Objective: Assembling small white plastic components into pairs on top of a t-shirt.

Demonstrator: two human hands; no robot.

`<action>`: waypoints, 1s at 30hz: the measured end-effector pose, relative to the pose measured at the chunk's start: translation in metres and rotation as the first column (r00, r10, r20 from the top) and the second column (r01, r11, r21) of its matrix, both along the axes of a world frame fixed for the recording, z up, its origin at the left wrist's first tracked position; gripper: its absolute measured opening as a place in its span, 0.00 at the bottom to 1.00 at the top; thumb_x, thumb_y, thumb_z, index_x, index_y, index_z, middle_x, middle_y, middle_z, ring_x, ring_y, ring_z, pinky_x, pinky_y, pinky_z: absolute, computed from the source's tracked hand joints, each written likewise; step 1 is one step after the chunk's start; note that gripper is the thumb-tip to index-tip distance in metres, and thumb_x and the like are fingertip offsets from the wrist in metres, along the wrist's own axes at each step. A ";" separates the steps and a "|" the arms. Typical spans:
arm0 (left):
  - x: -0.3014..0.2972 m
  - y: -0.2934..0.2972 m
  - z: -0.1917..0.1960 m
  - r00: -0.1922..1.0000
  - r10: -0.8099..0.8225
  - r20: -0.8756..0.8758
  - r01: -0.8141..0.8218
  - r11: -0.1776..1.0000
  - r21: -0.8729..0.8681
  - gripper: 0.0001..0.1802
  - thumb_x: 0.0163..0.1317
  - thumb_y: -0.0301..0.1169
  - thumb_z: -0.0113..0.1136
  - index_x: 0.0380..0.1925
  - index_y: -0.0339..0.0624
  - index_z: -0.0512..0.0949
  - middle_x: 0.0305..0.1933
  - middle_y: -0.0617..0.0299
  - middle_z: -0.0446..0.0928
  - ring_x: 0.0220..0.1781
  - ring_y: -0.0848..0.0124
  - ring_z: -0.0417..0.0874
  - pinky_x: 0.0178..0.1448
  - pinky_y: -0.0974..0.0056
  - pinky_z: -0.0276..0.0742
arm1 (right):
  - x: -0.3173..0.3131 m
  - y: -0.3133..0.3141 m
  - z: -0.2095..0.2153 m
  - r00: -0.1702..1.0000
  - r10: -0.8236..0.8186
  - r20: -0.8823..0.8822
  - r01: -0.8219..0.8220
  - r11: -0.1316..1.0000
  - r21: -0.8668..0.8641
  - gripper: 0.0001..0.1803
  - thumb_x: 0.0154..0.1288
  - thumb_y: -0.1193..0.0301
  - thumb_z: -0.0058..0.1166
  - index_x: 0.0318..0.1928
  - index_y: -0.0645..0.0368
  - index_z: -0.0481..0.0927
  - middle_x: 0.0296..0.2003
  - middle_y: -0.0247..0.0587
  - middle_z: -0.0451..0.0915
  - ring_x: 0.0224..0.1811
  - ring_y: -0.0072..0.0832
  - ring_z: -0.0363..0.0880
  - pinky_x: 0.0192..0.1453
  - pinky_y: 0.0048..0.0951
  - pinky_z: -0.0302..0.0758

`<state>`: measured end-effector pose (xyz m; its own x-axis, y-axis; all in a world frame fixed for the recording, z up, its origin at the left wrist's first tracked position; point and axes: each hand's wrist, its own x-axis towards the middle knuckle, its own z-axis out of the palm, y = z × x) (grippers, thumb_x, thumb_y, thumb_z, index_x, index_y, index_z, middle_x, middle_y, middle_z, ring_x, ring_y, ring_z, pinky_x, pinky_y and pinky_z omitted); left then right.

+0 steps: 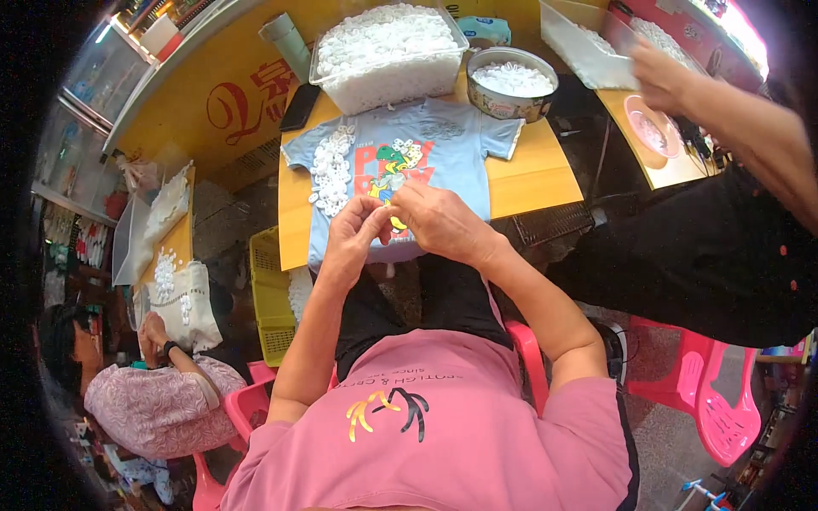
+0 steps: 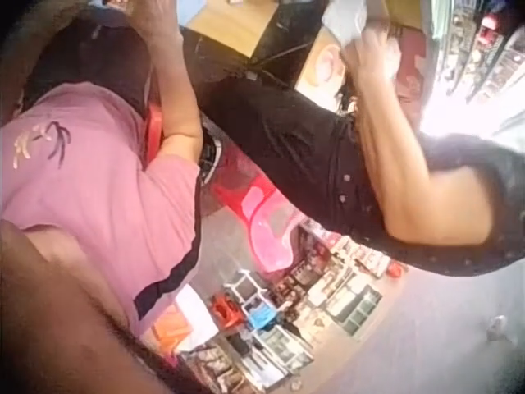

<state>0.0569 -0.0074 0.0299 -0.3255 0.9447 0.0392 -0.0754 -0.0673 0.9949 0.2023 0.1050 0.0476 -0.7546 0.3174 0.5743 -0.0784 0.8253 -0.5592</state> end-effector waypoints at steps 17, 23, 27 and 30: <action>-0.014 -0.002 -0.028 0.987 0.069 0.146 -0.069 0.998 -0.002 0.06 0.68 0.28 0.56 0.37 0.36 0.75 0.30 0.65 0.77 0.29 0.79 0.76 0.33 0.73 0.72 | -0.026 0.004 -0.016 0.979 0.042 0.199 0.005 0.973 -0.229 0.05 0.65 0.76 0.53 0.36 0.66 0.75 0.26 0.49 0.74 0.29 0.44 0.75 0.33 0.37 0.71; -0.022 -0.015 -0.028 0.973 0.055 0.223 -0.031 0.993 -0.112 0.06 0.68 0.29 0.57 0.36 0.36 0.75 0.29 0.65 0.77 0.28 0.79 0.76 0.33 0.72 0.73 | -0.025 0.000 -0.022 0.969 0.074 0.234 -0.077 0.997 0.003 0.05 0.63 0.76 0.54 0.36 0.64 0.74 0.29 0.49 0.74 0.31 0.50 0.75 0.35 0.42 0.71; -0.022 -0.020 -0.029 0.979 0.063 0.195 -0.043 0.993 -0.106 0.07 0.67 0.29 0.59 0.36 0.36 0.76 0.28 0.64 0.77 0.28 0.78 0.76 0.33 0.73 0.73 | -0.029 -0.001 -0.026 0.972 0.146 0.182 -0.119 0.981 -0.152 0.04 0.62 0.78 0.55 0.34 0.65 0.74 0.28 0.51 0.73 0.31 0.51 0.74 0.33 0.43 0.69; -0.011 -0.014 -0.035 0.976 0.093 0.196 -0.072 0.991 -0.111 0.06 0.67 0.29 0.59 0.36 0.36 0.76 0.28 0.64 0.78 0.27 0.78 0.77 0.33 0.73 0.73 | -0.024 0.003 -0.028 0.973 0.173 0.154 -0.123 0.949 -0.290 0.05 0.61 0.78 0.55 0.31 0.66 0.74 0.25 0.52 0.73 0.31 0.51 0.75 0.33 0.43 0.68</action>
